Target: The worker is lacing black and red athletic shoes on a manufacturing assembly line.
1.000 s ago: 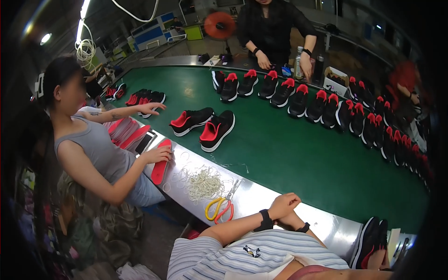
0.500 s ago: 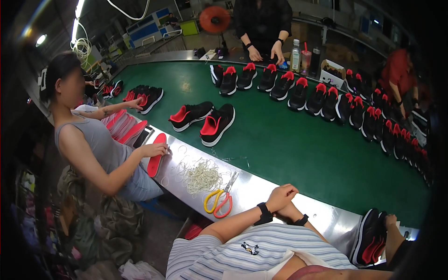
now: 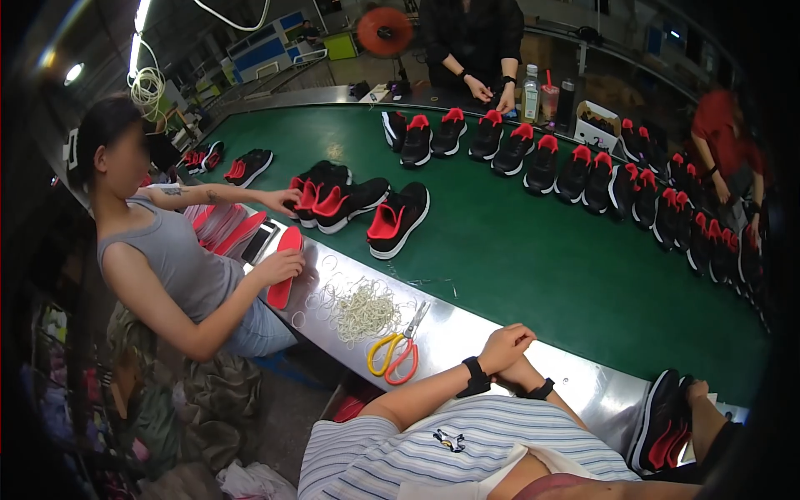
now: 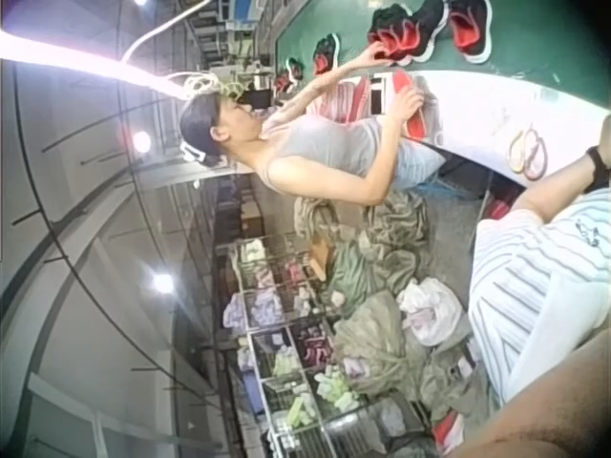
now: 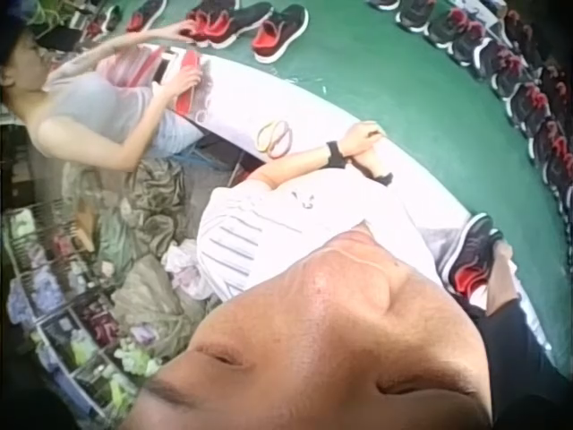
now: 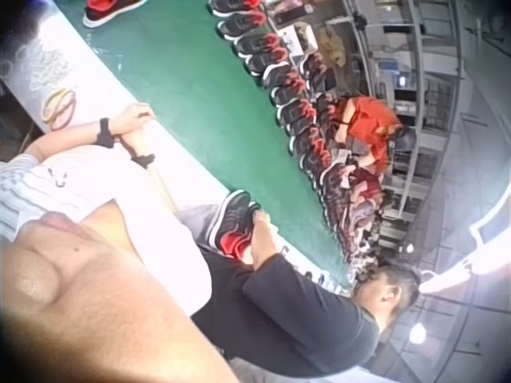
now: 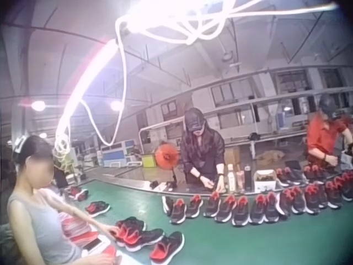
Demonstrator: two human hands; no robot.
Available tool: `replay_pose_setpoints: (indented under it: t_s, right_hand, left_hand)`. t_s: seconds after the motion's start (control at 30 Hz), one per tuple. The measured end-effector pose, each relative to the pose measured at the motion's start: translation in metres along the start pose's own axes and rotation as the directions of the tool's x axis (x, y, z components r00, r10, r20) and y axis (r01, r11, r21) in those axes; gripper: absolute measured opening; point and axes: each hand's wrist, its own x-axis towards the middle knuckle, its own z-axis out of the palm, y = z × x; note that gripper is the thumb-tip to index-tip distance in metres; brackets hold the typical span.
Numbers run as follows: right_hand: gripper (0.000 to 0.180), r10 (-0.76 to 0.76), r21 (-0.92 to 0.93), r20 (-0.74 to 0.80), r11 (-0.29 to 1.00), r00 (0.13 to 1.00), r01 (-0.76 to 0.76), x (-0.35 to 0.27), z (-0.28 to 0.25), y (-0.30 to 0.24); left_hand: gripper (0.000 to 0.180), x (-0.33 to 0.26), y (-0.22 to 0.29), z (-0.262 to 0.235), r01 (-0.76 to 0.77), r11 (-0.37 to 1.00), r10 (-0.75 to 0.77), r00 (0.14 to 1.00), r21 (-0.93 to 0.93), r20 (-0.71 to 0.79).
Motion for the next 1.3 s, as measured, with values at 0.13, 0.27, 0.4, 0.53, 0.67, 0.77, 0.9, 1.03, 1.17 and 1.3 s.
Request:
replay_pose_setpoints:
  t_s: [0.13, 0.27, 0.4, 0.53, 0.67, 0.77, 0.9, 1.03, 1.17, 1.3]
  right_hand:
    - [0.018, -0.115, 0.166, 0.051, 0.981, 0.992, 0.105, 0.021, 0.026, -0.024]
    - [0.016, -0.237, 0.335, 0.086, 0.922, 0.968, 0.197, 0.045, 0.054, -0.046]
    - [0.014, -0.358, 0.496, 0.097, 0.827, 0.929, 0.267, 0.066, 0.081, -0.067]
    - [0.013, -0.464, 0.642, 0.077, 0.7, 0.883, 0.312, 0.085, 0.108, -0.092]
    - [0.016, -0.42, 0.628, 0.154, 0.741, 0.894, 0.24, 0.074, 0.098, -0.115]
    - [0.019, -0.423, 0.634, 0.113, 0.728, 0.899, 0.262, 0.073, 0.103, -0.109]
    - [0.017, -0.404, 0.634, 0.131, 0.736, 0.905, 0.237, 0.069, 0.103, -0.121]
    - [0.019, -0.422, 0.611, 0.161, 0.752, 0.892, 0.246, 0.071, 0.103, -0.126]
    - [0.018, -0.476, 0.778, 0.307, 0.624, 0.824, 0.071, 0.086, 0.087, -0.124]
    - [0.012, -0.545, 0.691, -0.155, 0.537, 0.824, 0.485, 0.114, 0.028, -0.149]
  left_hand:
    - [0.012, 0.0, 0.0, -0.004, 0.009, 1.0, -0.009, 1.0, -0.012, 0.0]
    - [0.012, 0.0, -0.001, -0.008, -0.005, 1.0, 0.004, 1.0, -0.028, -0.029]
    - [0.012, 0.0, -0.002, -0.013, -0.009, 1.0, 0.008, 0.999, -0.028, -0.032]
    - [0.015, 0.005, -0.008, -0.021, 0.004, 0.999, 0.001, 0.995, -0.053, 0.103]
    - [0.022, 0.033, -0.046, -0.096, -0.134, 0.975, 0.11, 0.984, 0.177, 0.14]
    - [0.032, 0.068, -0.052, -0.19, -0.096, 0.783, 0.259, 0.949, 0.614, -0.182]
    - [0.037, 0.079, -0.085, -0.286, 0.378, 0.29, 0.076, 0.907, 0.88, -0.414]
    - [0.029, 0.088, -0.112, -0.303, 0.379, 0.163, -0.268, 0.906, 0.911, -0.329]
    - [0.026, 0.096, -0.076, -0.223, 0.102, 0.632, 0.033, 0.987, 0.768, -0.157]
    - [0.043, 0.08, -0.031, -0.147, -0.025, 0.783, 0.0, 0.999, 0.621, 0.041]
